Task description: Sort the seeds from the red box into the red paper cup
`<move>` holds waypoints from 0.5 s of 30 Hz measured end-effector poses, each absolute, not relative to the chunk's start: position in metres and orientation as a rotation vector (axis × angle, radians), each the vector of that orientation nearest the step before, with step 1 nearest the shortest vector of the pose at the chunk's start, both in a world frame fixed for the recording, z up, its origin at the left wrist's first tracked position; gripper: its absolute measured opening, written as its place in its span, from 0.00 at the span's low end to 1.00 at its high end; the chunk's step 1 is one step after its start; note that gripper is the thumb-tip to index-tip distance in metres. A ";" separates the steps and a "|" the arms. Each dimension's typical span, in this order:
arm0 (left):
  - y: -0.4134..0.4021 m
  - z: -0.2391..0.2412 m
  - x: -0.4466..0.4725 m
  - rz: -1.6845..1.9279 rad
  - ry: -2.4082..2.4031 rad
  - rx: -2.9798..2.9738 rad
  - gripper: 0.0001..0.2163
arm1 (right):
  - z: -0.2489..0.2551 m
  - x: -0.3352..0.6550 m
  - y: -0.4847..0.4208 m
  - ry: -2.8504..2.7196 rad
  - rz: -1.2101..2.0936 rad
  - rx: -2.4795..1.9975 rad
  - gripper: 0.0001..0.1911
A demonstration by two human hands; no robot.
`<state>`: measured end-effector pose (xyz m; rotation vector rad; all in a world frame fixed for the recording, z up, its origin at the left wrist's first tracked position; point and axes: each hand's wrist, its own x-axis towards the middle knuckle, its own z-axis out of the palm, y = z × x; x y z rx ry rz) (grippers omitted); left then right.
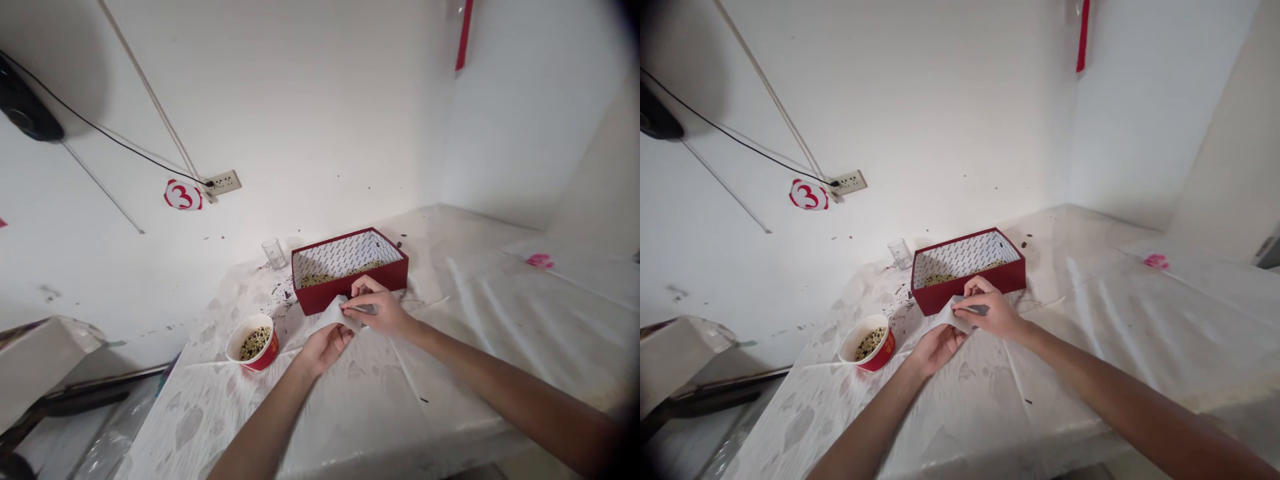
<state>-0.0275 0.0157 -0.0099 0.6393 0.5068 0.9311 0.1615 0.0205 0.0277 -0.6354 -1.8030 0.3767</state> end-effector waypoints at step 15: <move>0.017 -0.006 -0.027 1.097 0.580 0.637 0.23 | 0.028 0.162 0.015 -1.919 0.345 -0.616 0.09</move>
